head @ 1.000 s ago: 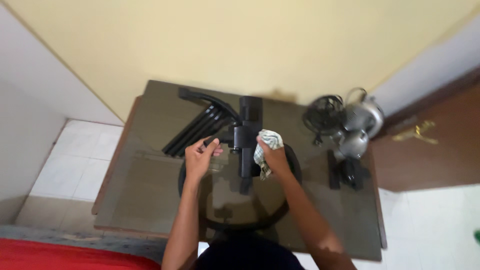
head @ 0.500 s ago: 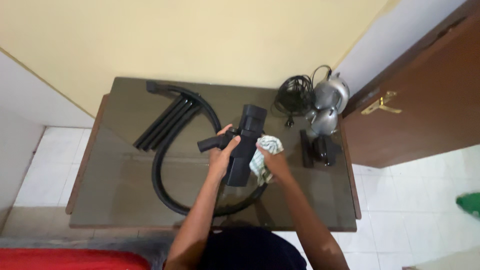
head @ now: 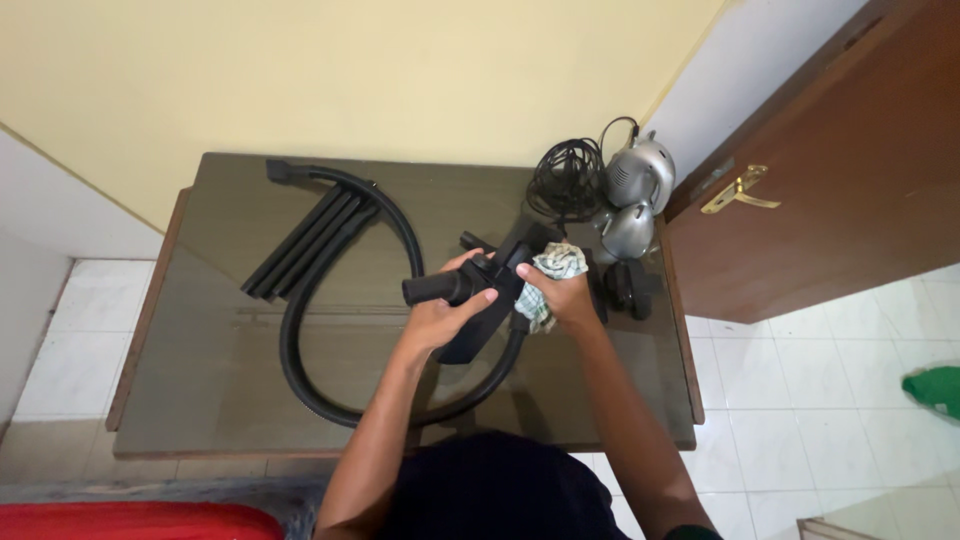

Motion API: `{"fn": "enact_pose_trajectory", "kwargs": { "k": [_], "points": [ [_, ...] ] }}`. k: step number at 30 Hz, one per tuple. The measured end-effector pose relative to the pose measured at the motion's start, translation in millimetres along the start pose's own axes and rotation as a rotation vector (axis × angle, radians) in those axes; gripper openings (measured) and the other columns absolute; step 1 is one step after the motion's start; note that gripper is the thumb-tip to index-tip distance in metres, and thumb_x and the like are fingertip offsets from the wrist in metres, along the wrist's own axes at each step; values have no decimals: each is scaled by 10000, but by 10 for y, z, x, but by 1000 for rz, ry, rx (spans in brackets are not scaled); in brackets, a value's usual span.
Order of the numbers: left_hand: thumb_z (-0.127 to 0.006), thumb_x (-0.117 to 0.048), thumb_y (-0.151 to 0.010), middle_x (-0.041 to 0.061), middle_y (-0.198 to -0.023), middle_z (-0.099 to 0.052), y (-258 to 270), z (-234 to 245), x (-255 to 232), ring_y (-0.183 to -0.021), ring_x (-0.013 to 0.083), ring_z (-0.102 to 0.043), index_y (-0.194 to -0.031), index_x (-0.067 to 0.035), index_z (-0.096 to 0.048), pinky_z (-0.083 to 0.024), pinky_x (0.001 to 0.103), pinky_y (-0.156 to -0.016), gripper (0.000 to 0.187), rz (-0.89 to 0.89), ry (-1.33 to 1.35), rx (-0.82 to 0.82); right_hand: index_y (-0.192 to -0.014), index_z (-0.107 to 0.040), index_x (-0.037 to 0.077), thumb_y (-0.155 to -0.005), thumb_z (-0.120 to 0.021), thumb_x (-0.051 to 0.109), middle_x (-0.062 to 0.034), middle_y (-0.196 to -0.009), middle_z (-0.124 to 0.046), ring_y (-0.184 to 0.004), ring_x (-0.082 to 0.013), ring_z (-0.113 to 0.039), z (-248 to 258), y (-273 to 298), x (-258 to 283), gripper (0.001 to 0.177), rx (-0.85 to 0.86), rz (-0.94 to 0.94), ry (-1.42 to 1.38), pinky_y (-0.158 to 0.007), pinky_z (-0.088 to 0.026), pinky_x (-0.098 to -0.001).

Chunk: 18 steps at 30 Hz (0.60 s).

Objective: The person wipes various disassembled vacuum cleaner components, including a flexible hose, a floor nozzle, and several extension tubes, using a cloth. The person handles each part individually, wiping the surfaces and placing them back on the table.

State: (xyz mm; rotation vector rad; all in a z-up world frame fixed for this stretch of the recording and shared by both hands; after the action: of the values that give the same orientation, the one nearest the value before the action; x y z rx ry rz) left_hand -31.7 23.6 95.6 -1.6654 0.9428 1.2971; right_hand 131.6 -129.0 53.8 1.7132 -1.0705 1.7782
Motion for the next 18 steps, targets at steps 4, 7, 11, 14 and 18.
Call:
{"fn": "enact_pose_trajectory", "kwargs": {
  "k": [4, 7, 11, 14, 18],
  "points": [
    [-869, -160, -811, 102, -1317, -699, 15, -23, -167, -1222, 166, -635, -1424, -10, -548, -487, 327, -1071, 708, -94, -242, -22, -888, -605, 63, -872, -828, 20, 42, -823, -612, -759, -60, -567, 8, -44, -7, 228, 22, 18, -10, -655, -485, -264],
    [-890, -185, -795, 98, -1273, -723, 31, -32, -248, -1162, 156, -666, -1434, -17, -537, -523, 322, -1022, 748, -80, -249, -26, -864, -629, 54, -873, -815, 5, 32, -813, -634, -745, -65, -581, -33, -73, -26, 192, 21, -28, -50, -641, -491, -271],
    [-908, -174, -788, 106, -1246, -751, 70, -49, -357, -1125, 161, -700, -1424, -13, -562, -553, 321, -999, 742, -124, -305, -32, -912, -661, 39, -885, -789, -20, 13, -844, -679, -770, -74, -624, -113, -17, 27, 144, 28, -12, -113, -666, -520, -271],
    [-918, -171, -769, 121, -1266, -740, 77, -48, -452, -1137, 171, -706, -1425, -7, -542, -548, 317, -997, 774, -184, -321, 1, -1001, -659, 53, -859, -766, -24, 19, -915, -704, -823, -68, -655, -179, 7, 115, 193, -12, -7, -142, -723, -551, -256],
    [-910, -154, -770, 139, -1295, -724, 77, -85, -492, -1147, 192, -713, -1417, 0, -541, -552, 321, -993, 760, -203, -338, 0, -1032, -665, 17, -906, -769, -27, -5, -938, -716, -827, -89, -671, -292, 50, 257, 169, -71, -29, -152, -713, -557, -264]
  ]
}}
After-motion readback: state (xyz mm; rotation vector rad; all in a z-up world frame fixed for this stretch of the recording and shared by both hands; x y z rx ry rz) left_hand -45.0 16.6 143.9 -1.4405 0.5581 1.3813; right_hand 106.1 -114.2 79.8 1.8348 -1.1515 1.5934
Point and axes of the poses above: each hand's wrist, its own y-axis away from the middle knuckle, its own z-axis out of the back of the hand, x = y × z, the point moved 4 cm from there along -y, towards the middle knuckle
